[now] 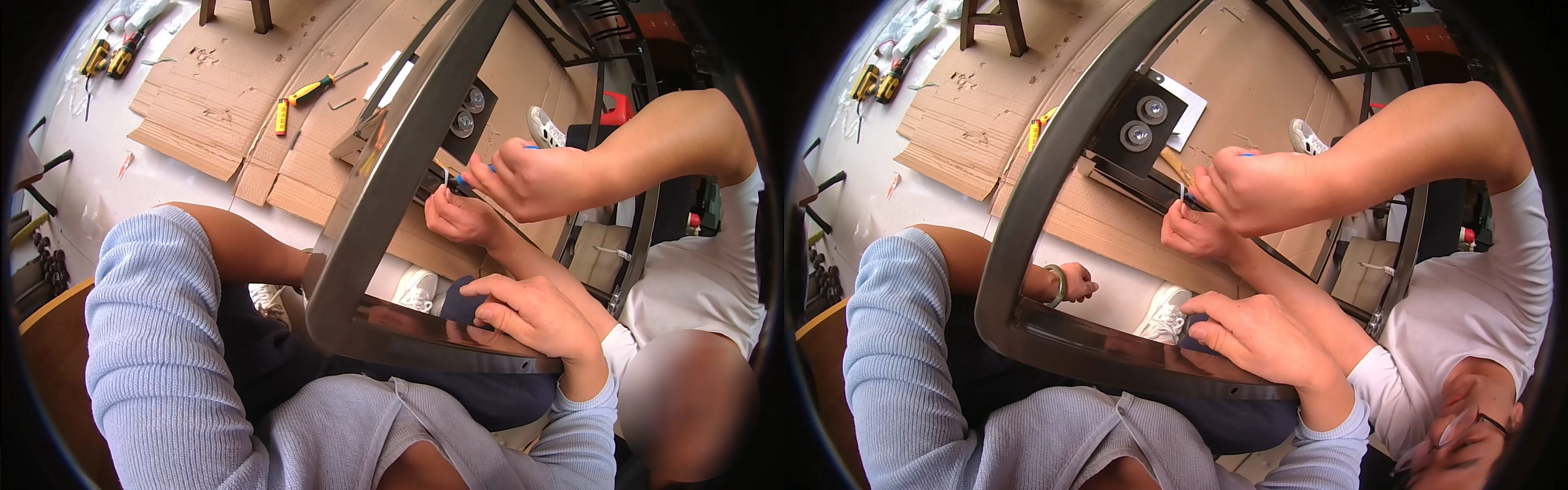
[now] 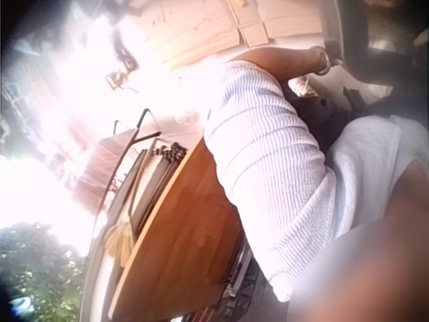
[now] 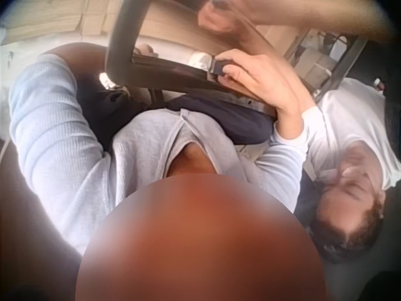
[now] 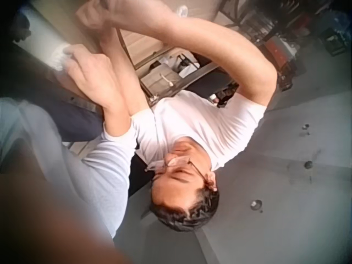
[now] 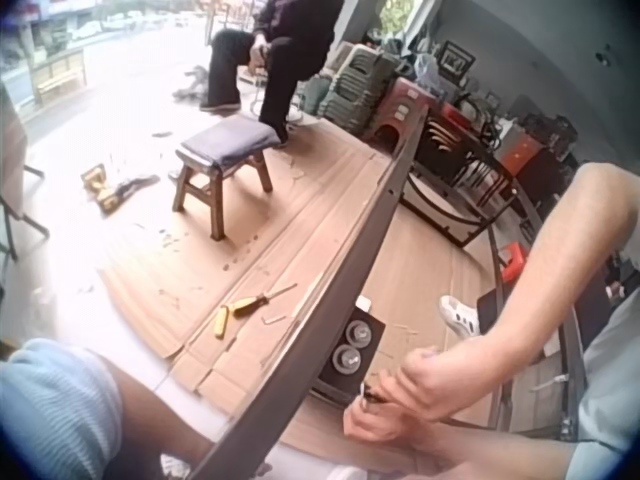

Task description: The person assembles a metal chair frame by inserting pins and tightening screws with a screwdriver and hammer. They work on multiple joints, aligning parts and securing them while another person assists by holding the frame.

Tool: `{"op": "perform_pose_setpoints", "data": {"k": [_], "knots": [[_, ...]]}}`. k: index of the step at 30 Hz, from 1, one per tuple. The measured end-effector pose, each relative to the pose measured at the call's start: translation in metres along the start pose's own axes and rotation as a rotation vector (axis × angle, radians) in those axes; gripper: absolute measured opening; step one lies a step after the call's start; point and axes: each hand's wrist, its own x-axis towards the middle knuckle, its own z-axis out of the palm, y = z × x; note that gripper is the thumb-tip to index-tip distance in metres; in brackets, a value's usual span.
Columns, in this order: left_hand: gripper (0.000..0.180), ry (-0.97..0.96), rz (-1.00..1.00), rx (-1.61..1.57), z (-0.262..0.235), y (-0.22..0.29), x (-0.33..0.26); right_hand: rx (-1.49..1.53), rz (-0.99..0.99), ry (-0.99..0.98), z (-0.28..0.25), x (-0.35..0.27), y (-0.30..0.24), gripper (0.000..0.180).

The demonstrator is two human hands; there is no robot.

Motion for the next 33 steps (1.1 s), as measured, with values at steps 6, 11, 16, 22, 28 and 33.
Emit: {"op": "perform_pose_setpoints", "data": {"k": [6,11,16,22,28,33], "knots": [[0.033,-0.1,0.952,-0.229,0.003,-0.035,0.015,-0.002,0.004,0.001,0.0,0.0,0.0,0.027],[0.032,-0.089,0.834,-0.112,0.005,-0.046,0.022,-0.01,0.017,0.003,0.0,0.0,0.0,0.027],[0.031,-0.094,0.676,0.004,0.003,-0.042,0.021,-0.012,0.023,-0.006,-0.001,0.0,-0.001,0.027],[0.031,-0.082,0.437,0.178,0.001,-0.037,0.024,-0.024,0.015,-0.002,-0.001,0.0,-0.001,0.026],[0.03,-0.07,0.29,0.312,0.004,-0.034,0.027,-0.025,0.003,0.007,0.0,0.0,0.0,0.026],[0.029,-0.075,0.228,0.387,0.009,-0.034,0.031,-0.018,0.0,0.011,0.001,0.0,0.0,0.026]]}}
